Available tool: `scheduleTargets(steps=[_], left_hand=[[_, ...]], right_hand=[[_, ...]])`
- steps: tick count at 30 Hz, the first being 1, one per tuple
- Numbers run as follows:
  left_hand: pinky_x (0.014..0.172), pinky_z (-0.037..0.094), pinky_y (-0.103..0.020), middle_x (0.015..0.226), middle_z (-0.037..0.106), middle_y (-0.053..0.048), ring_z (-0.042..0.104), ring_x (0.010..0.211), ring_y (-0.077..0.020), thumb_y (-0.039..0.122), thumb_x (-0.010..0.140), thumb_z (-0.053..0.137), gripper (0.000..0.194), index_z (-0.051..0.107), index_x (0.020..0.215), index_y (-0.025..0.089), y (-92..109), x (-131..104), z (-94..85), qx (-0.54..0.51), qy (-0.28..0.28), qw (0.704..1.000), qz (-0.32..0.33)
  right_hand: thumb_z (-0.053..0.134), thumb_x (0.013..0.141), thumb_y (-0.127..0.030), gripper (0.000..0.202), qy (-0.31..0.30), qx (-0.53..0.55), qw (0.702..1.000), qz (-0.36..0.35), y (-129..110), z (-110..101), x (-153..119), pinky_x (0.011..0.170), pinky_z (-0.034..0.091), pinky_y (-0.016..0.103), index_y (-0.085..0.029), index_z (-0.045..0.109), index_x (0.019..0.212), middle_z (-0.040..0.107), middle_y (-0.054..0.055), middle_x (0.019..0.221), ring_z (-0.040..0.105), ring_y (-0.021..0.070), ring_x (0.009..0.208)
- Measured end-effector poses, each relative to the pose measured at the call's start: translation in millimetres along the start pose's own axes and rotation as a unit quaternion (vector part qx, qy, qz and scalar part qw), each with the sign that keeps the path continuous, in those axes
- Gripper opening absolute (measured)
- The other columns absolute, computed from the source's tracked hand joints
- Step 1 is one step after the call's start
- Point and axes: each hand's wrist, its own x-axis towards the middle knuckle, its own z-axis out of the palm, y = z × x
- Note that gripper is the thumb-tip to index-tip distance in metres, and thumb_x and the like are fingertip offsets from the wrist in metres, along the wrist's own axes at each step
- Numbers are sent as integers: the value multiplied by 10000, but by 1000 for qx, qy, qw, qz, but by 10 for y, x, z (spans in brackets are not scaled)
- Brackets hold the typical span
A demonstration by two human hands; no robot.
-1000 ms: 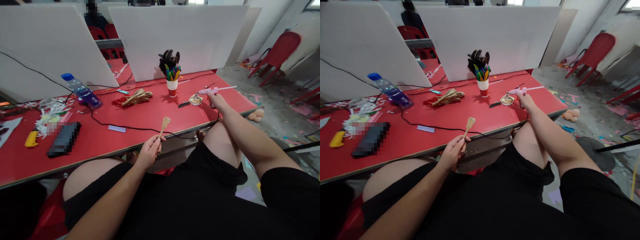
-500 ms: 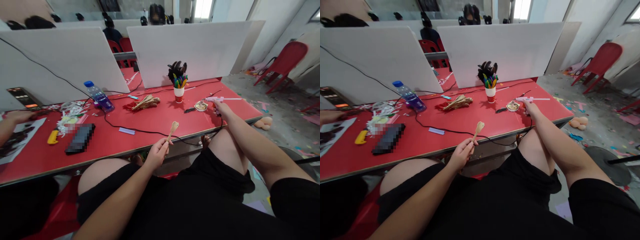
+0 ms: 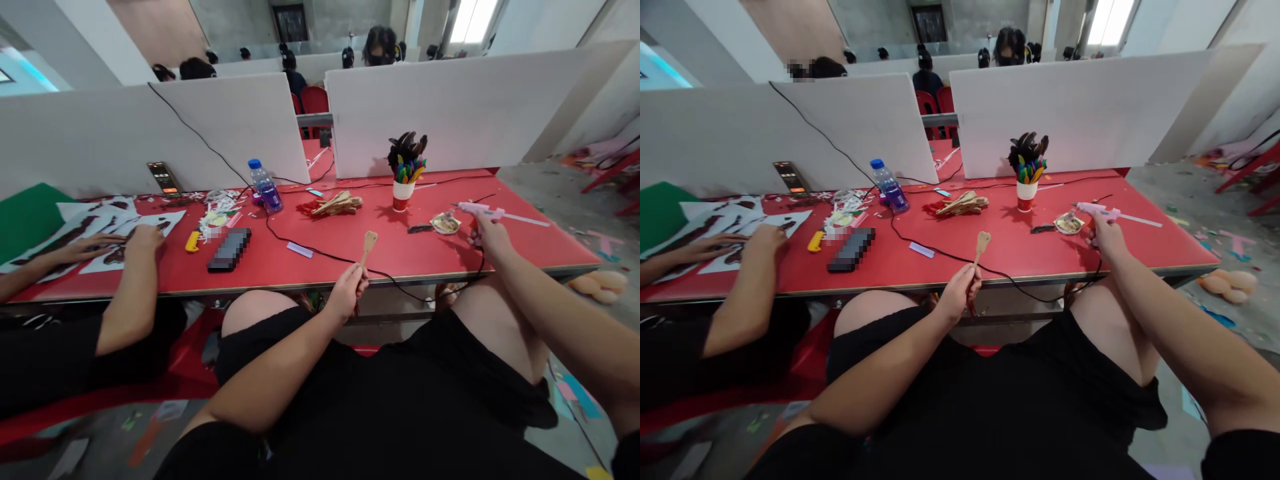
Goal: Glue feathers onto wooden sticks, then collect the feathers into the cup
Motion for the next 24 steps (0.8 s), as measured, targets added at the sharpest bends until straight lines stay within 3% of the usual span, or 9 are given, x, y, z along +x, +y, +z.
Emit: scheduleTargets(steps=[2, 5, 10, 14, 18, 21, 24], left_hand=[[527, 265, -190, 649, 439, 68, 327, 534, -89, 629, 1027, 675, 444, 577, 941, 204, 11, 53, -31, -11, 34, 999, -2], [569, 338, -186, 705, 522, 37, 423, 577, -88, 543, 1023, 736, 384, 617, 929, 191, 114, 175, -142, 0, 91, 996, 8], [569, 291, -232, 698, 470, 52, 357, 575, -104, 460, 1026, 745, 277, 723, 1018, 184, 537, 377, -546, 119, 147, 977, 95], [694, 415, -265, 925, 649, -28, 489, 717, -134, 345, 1040, 702, 226, 800, 1124, 160, 871, 532, -956, 333, 188, 900, 208], [813, 496, -311, 1025, 700, -74, 592, 817, -177, 275, 1030, 693, 237, 843, 1165, 150, 996, 762, -1294, 514, 180, 813, 207], [890, 535, -353, 1068, 733, -93, 663, 906, -224, 256, 1029, 704, 241, 860, 1197, 181, 1010, 912, -1402, 594, 176, 759, 201], [986, 550, -393, 1117, 759, -98, 693, 1048, -269, 261, 1046, 705, 255, 872, 1238, 234, 1038, 998, -1390, 630, 169, 716, 250]], right_hand=[[745, 897, -814, 578, 8, 34, 999, -14, -1, 56, -100, 499, 347, 328, -286, 510, 874, 405, -46, 624, 378, 141, 551], [860, 784, -839, 643, -41, 90, 994, -35, 7, 180, -302, 486, 361, 342, -285, 546, 868, 415, -42, 611, 415, 155, 538], [943, 776, -773, 626, -117, 139, 982, -56, 20, 331, -521, 458, 328, 339, -278, 559, 799, 407, -40, 582, 390, 142, 504], [997, 707, -746, 623, -121, 143, 981, -45, -46, 340, -534, 441, 296, 329, -256, 627, 808, 424, -44, 549, 405, 131, 470], [1003, 669, -769, 672, -123, 149, 980, -39, -113, 314, -516, 426, 314, 304, -241, 589, 712, 427, -45, 540, 427, 118, 468], [999, 665, -786, 689, -114, 140, 982, -47, -94, 302, -502, 407, 316, 290, -238, 584, 704, 422, -51, 532, 441, 116, 457], [986, 709, -775, 680, -116, 135, 983, -50, -41, 284, -490, 398, 329, 289, -238, 567, 690, 436, -45, 536, 436, 111, 458]])
